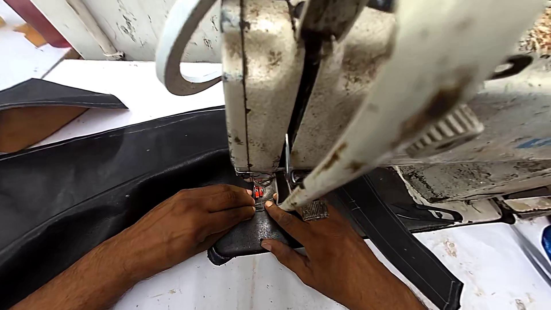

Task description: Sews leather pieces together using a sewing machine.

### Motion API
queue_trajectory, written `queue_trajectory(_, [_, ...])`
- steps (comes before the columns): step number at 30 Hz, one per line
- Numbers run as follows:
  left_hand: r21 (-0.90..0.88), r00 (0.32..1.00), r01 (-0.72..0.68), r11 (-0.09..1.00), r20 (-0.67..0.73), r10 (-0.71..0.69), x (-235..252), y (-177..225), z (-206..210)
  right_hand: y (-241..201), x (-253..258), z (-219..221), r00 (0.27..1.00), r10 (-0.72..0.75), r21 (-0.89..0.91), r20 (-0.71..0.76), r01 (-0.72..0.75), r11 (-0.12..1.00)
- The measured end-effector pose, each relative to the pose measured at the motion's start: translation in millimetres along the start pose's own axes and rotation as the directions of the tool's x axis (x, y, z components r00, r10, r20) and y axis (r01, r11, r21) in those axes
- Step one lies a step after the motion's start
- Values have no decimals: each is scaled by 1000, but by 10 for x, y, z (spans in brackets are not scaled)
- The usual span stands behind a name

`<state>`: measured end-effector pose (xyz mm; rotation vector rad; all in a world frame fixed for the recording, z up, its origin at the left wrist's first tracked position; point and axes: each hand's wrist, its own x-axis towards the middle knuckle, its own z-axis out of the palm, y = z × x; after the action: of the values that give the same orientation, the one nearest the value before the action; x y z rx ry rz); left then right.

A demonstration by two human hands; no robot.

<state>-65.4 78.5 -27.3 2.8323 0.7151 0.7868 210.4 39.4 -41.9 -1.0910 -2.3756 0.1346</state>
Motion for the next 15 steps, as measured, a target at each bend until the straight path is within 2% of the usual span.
queue_trajectory(13, [35,1000,-19,999,-2,19,76,-116,-39,6,30,39,997,32,-53,69,-29,998])
queue_trajectory(15, [42,1000,-16,999,-1,16,96,-134,-40,12,18,-15,998,43,-80,43,-39,996])
